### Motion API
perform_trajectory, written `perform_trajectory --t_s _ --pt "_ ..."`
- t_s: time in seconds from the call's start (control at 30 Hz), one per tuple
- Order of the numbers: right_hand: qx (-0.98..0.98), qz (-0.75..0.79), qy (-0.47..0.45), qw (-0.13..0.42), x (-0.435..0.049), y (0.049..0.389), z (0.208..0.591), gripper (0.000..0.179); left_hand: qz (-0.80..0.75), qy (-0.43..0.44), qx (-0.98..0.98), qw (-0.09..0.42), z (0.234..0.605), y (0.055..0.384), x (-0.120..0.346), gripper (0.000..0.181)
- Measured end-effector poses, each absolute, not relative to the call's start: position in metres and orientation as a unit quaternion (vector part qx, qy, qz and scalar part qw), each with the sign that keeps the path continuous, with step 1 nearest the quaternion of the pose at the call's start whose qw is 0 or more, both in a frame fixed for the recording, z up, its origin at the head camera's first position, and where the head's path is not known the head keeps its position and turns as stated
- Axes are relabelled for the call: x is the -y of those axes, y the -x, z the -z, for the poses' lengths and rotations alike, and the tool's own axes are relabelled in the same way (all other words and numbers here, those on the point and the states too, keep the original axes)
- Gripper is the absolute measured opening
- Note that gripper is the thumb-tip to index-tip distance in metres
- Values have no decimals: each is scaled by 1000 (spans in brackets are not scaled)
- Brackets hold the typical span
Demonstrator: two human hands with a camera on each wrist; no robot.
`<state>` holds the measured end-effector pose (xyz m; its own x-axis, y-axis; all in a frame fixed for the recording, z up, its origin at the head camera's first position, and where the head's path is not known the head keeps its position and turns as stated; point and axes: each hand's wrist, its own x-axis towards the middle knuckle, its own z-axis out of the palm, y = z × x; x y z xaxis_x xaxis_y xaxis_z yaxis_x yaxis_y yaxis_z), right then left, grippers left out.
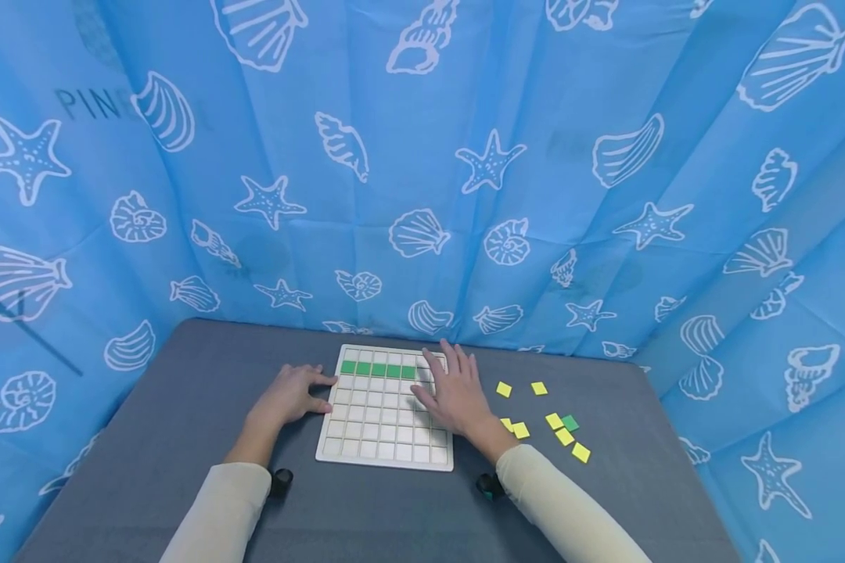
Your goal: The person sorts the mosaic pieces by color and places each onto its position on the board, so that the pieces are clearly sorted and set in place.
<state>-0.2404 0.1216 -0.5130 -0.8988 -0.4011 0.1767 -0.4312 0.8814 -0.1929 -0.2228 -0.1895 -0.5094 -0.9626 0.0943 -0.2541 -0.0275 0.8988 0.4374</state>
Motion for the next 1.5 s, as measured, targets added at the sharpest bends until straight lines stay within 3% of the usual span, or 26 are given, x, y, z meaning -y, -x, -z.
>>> perform_trajectory --t_s 0.8,1.27,1.5 --pt "983 -110 -147 18 -184 227 504 83 -221 -22 -964 144 507 225 191 60" --pt "988 -87 -116 46 -230 215 515 83 -223 -23 -964 147 505 225 189 60" --pt "990 -104 -94 30 -252 207 516 83 -228 -24 -962 150 507 223 191 59"
